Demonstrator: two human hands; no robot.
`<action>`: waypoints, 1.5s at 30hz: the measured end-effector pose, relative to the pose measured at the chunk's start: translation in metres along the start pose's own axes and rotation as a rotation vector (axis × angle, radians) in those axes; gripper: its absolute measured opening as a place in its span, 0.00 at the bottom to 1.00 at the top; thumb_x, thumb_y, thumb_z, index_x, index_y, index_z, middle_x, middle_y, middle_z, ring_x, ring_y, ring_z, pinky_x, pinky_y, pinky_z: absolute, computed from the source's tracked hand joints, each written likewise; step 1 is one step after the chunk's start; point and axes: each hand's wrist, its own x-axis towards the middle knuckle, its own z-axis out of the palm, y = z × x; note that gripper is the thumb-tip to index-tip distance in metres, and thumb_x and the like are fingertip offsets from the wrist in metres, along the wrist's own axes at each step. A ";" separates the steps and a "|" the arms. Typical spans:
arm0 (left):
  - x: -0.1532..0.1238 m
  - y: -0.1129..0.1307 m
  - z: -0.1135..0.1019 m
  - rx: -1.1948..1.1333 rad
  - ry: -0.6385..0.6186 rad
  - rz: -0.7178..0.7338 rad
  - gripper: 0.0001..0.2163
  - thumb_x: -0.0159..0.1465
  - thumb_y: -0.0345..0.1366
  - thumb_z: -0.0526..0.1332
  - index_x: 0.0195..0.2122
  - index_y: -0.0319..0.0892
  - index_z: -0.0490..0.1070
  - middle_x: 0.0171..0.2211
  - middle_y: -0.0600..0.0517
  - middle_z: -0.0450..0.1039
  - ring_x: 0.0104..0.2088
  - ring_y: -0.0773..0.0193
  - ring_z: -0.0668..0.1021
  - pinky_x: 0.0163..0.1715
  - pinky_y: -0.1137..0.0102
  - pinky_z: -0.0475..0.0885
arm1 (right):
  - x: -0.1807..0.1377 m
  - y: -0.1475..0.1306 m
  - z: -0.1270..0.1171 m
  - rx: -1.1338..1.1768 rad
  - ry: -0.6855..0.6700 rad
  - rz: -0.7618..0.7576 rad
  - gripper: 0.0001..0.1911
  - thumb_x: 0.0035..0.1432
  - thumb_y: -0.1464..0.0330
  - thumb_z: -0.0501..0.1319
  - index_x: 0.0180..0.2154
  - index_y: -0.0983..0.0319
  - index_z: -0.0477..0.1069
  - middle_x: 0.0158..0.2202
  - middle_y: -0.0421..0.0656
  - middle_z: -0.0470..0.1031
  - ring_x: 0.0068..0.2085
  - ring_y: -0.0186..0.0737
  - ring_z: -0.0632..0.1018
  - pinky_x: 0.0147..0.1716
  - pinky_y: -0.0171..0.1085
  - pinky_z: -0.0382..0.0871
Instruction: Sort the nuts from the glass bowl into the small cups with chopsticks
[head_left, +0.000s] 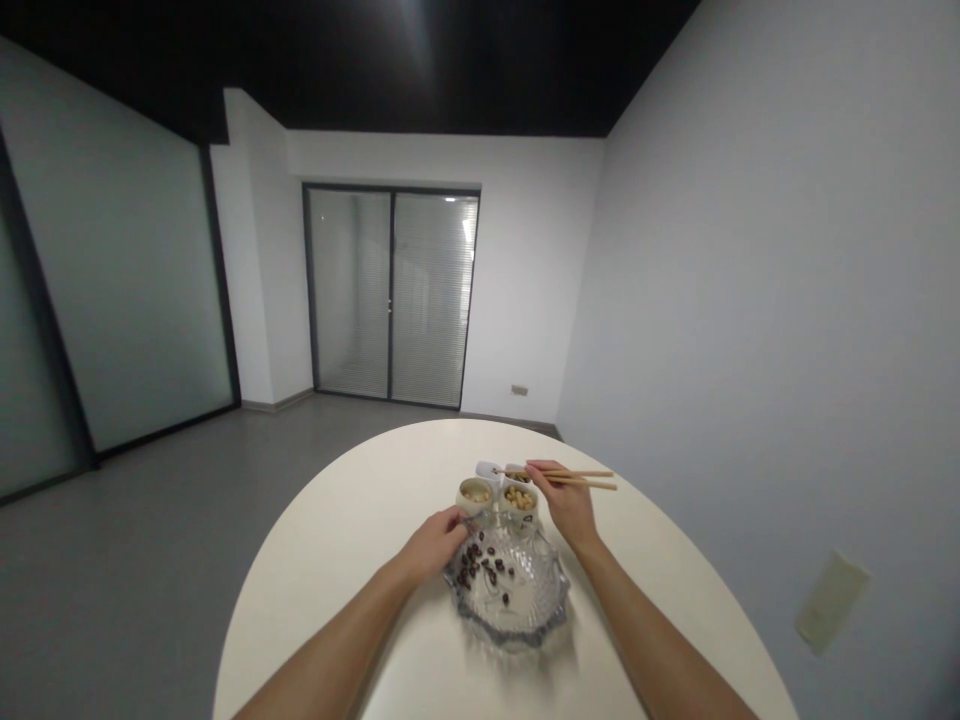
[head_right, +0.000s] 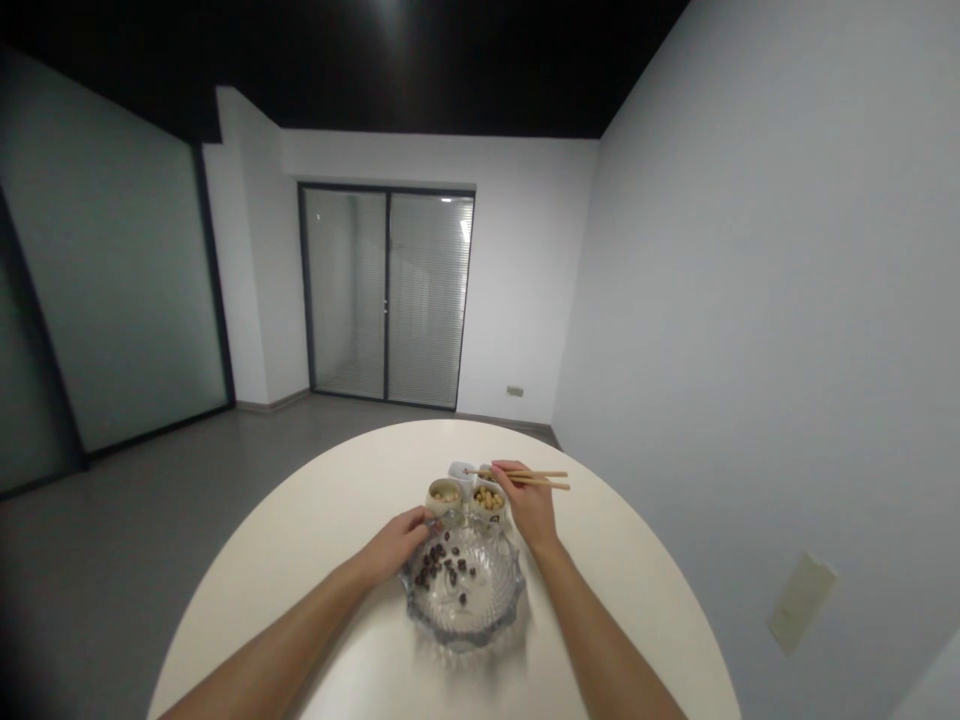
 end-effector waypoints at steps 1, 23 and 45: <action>0.000 -0.001 0.000 0.003 0.000 0.001 0.11 0.58 0.36 0.53 0.36 0.39 0.72 0.36 0.50 0.75 0.38 0.59 0.73 0.40 0.69 0.65 | -0.001 0.003 0.001 -0.001 -0.017 0.006 0.13 0.56 0.56 0.64 0.35 0.58 0.79 0.36 0.44 0.82 0.39 0.47 0.81 0.46 0.46 0.74; 0.002 -0.005 0.002 0.023 0.005 0.014 0.10 0.58 0.37 0.53 0.35 0.39 0.71 0.34 0.51 0.74 0.37 0.60 0.73 0.38 0.69 0.65 | -0.031 -0.031 -0.020 0.063 -0.278 0.104 0.10 0.55 0.59 0.66 0.33 0.58 0.78 0.30 0.42 0.82 0.32 0.45 0.81 0.33 0.39 0.75; 0.001 -0.001 0.001 -0.006 -0.007 0.020 0.12 0.58 0.36 0.52 0.37 0.39 0.73 0.39 0.50 0.76 0.40 0.58 0.74 0.44 0.67 0.66 | -0.042 -0.020 -0.010 -0.012 -0.414 0.008 0.09 0.59 0.61 0.63 0.38 0.57 0.78 0.37 0.42 0.82 0.39 0.44 0.81 0.42 0.41 0.74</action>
